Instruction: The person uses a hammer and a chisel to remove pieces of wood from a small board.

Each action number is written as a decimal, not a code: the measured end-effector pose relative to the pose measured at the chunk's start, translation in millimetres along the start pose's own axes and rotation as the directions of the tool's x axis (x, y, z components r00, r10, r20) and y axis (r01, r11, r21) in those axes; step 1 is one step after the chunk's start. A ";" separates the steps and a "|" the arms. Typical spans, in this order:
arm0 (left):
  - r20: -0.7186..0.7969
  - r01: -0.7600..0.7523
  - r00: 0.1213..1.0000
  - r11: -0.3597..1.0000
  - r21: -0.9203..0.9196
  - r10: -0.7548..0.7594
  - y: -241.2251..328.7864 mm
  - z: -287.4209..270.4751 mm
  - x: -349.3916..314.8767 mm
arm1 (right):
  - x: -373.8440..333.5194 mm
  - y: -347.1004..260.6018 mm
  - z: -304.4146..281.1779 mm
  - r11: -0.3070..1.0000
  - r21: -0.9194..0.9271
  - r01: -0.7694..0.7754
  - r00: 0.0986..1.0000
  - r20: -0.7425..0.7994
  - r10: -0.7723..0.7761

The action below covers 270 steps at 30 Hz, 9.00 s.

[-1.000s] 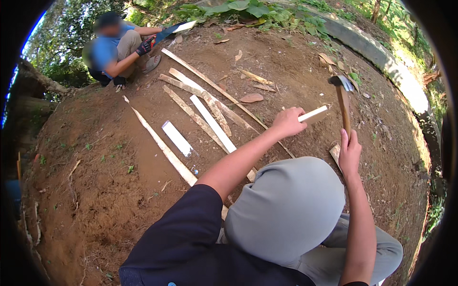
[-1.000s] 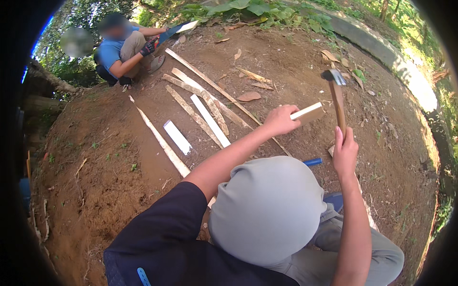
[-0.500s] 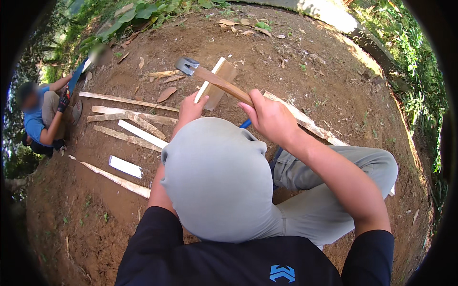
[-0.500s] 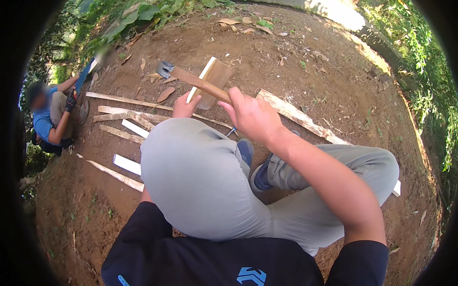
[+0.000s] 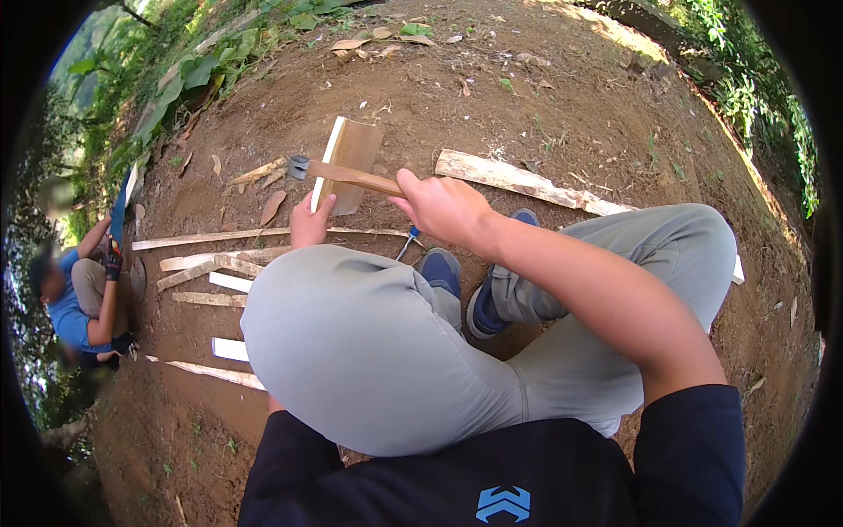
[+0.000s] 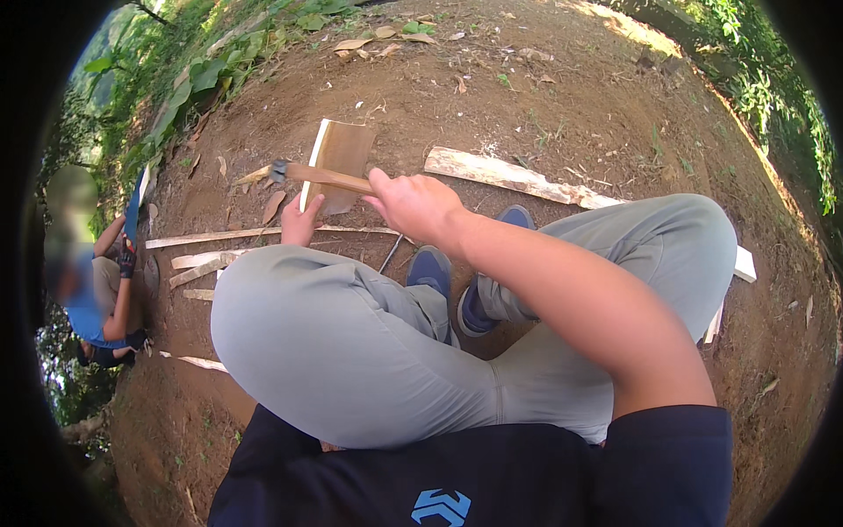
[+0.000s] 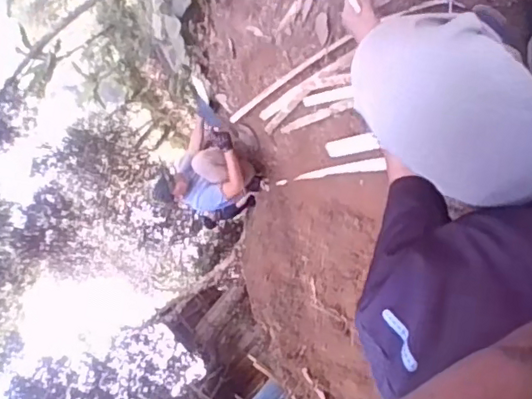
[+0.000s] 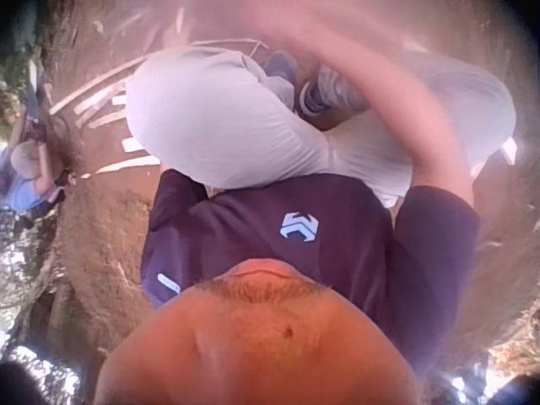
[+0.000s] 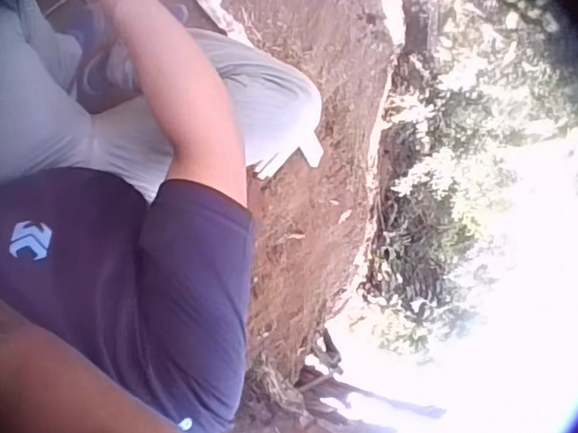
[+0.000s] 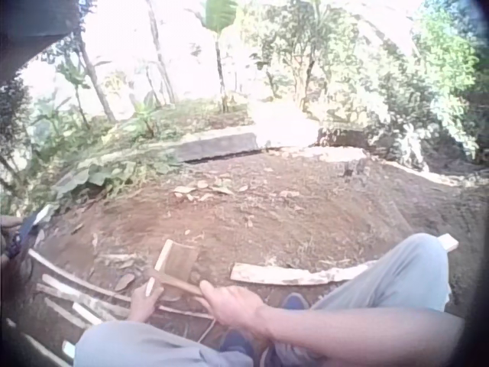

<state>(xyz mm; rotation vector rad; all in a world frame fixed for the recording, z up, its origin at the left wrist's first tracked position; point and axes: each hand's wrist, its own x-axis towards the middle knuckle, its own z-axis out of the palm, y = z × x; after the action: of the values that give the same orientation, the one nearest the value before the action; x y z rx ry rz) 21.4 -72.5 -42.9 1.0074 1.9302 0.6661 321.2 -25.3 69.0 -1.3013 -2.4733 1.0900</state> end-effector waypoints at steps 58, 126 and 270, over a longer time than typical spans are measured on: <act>0.046 -0.216 0.976 0.952 0.217 0.211 9.6 0.9 0.0 | 24.0 58.4 149.7 0.551 0.480 -0.683 0.549 -0.160 0.820; 0.110 0.309 0.941 0.945 0.109 -0.320 -113.5 -66.1 -185.7 | 0.0 191.5 -7.5 0.170 0.943 -0.287 0.801 0.139 0.582; -0.267 -0.461 0.854 0.887 0.011 0.447 67.3 8.2 47.3 | 175.9 -50.8 -24.7 0.580 0.630 -0.516 0.853 0.438 0.283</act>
<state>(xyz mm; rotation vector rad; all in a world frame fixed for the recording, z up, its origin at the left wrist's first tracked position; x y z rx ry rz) 39.7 3.9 -17.3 1.4208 1.8906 1.1655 190.0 103.7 85.7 -1.4962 -1.5064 2.2314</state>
